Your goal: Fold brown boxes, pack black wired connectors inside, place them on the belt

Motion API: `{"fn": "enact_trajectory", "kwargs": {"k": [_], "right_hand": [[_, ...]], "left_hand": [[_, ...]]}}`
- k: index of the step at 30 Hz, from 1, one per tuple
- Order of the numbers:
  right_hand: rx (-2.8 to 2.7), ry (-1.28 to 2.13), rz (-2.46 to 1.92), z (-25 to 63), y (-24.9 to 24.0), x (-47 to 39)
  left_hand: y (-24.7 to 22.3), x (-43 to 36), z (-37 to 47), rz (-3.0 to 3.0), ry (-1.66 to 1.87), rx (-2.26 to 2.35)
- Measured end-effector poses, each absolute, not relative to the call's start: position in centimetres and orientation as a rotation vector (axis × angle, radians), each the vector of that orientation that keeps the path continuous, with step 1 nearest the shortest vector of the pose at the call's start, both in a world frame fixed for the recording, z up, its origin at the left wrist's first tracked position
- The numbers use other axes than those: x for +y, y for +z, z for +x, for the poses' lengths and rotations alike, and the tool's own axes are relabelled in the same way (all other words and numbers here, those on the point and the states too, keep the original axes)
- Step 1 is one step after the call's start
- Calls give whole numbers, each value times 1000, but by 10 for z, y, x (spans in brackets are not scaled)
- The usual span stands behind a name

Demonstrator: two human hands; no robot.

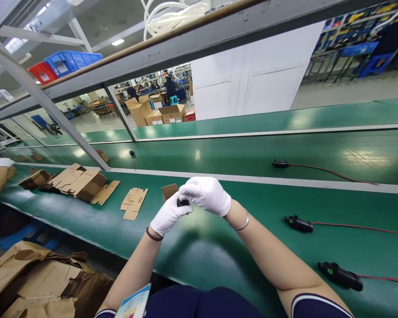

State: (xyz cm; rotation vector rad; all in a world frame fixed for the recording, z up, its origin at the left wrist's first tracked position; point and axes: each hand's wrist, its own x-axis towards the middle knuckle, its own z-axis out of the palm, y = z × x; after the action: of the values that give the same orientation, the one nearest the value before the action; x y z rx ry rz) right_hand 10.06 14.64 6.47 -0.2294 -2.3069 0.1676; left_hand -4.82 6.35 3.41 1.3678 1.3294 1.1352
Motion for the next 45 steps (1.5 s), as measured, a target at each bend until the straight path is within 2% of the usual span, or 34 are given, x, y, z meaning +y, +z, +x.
{"fn": "enact_trajectory", "kwargs": {"k": [5,9,12,15,18,22,27,31,38,45], "right_hand": [[-2248,420,-443,92,62,148],[-2215,559,-774,83,46,152],[-2382,434,-811,85,28,147],[-2653,263,-691,91,19,133],[-2774,173,-493,97,27,119],[-2539,164,-544,98,48,119],[-2273,490,-761,86,50,126],[-2085,657,-885,78,35,119],[-2290,361,-638,78,27,109],[-2147,630,-834,62,29,105]], "left_hand": [[32,59,-39,1482,1107,1399],[24,59,-37,1335,1472,1351],[16,64,-45,1110,1849,1334],[13,70,-55,830,2043,1170],[14,71,-60,753,1994,1016],[15,65,-56,964,1709,1025],[18,60,-45,1171,1329,1266],[17,63,-41,1252,1387,1563],[6,63,-41,1282,1462,1767],[-3,64,-30,1164,1612,1833]]}}
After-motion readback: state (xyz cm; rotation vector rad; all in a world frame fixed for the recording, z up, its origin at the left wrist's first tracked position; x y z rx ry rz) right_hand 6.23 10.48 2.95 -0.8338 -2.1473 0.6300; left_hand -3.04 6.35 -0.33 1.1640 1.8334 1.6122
